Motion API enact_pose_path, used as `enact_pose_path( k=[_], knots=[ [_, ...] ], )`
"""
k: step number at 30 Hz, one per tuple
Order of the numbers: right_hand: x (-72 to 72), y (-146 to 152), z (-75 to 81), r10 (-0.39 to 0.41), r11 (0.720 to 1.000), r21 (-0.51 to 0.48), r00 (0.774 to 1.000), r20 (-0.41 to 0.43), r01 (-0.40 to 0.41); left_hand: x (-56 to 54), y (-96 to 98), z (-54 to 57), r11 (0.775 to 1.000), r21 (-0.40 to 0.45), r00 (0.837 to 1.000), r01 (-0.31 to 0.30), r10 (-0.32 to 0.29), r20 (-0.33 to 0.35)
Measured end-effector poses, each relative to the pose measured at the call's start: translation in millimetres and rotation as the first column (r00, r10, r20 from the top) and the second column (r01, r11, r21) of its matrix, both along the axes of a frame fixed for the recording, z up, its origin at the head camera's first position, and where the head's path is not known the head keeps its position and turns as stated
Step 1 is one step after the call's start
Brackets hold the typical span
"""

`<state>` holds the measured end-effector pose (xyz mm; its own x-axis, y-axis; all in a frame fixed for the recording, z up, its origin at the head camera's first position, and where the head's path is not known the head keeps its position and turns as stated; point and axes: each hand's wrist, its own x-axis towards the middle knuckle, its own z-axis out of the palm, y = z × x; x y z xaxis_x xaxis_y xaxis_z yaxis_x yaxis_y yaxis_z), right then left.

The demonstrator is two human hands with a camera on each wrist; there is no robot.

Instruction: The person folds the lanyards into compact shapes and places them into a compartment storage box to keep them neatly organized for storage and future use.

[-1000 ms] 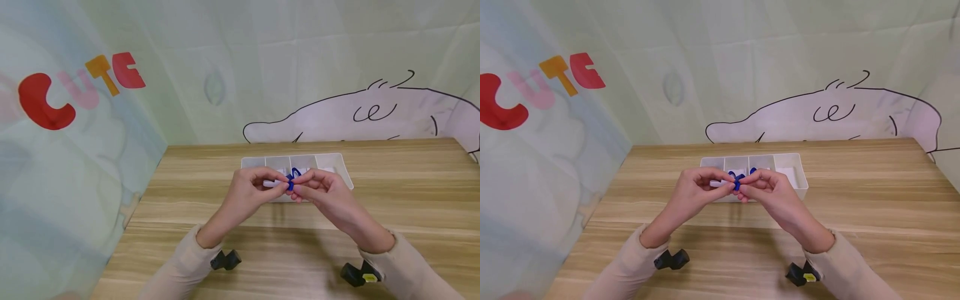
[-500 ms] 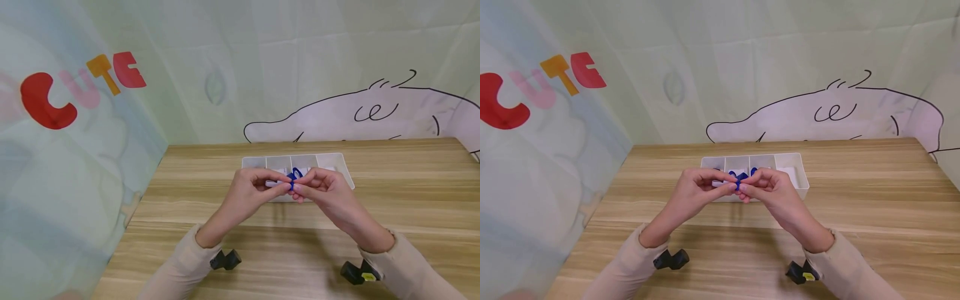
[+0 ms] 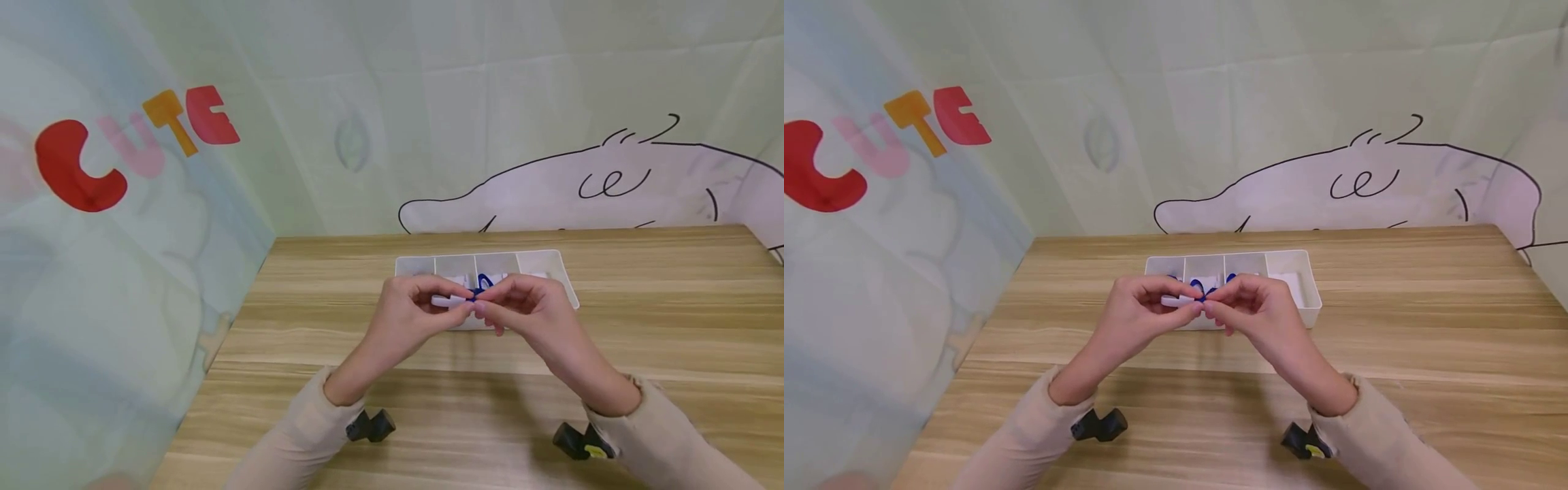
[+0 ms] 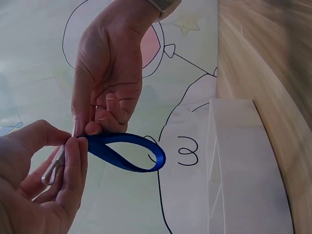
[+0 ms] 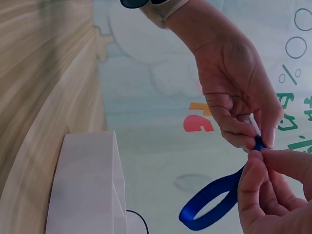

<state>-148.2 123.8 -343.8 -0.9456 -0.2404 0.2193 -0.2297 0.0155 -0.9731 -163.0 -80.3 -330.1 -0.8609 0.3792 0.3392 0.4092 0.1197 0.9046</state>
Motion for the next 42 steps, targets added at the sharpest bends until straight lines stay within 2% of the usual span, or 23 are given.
enact_pose_path(
  k=[4, 11, 20, 23, 30, 36, 42],
  knots=[
    [1.9, 2.7, -1.2, -0.039, 0.998, 0.044, 0.997, -0.062, 0.041, 0.7, 1.6, -0.5, 0.999, 0.019, 0.999, -0.03, 0.03, -0.013],
    [2.0, 14.2, -4.1, -0.025, 0.993, -0.114, 0.998, -0.055, 0.019, 1.3, 2.8, 0.4, 0.998, 0.02, 0.998, -0.055, 0.056, -0.017],
    [0.5, 25.8, -5.7, -0.06, 0.978, -0.203, 0.994, -0.095, 0.04, 1.6, -0.3, 3.5, 0.997, 0.063, 0.999, -0.041, 0.042, -0.007],
    [-0.6, 28.9, -8.2, -0.056, 0.98, -0.194, 0.992, -0.115, 0.033, 1.4, -1.8, 4.4, 0.996, 0.081, 1.0, -0.031, 0.031, -0.001],
    [-7.4, 36.0, -24.7, 0.017, 0.994, -0.108, 0.986, -0.164, -0.035, 0.8, -3.8, 7.5, 0.99, 0.136, 0.999, -0.033, 0.028, 0.039],
    [-13.7, 35.6, -37.5, 0.001, 0.995, -0.102, 0.985, -0.171, -0.018, 0.9, -4.6, 9.6, 0.985, 0.169, 0.996, -0.044, 0.031, 0.08],
    [-15.4, 32.3, -40.6, -0.017, 0.992, -0.124, 0.982, -0.188, -0.007, 0.4, -6.1, 9.7, 0.982, 0.183, 0.994, -0.048, 0.029, 0.103]
  ],
)
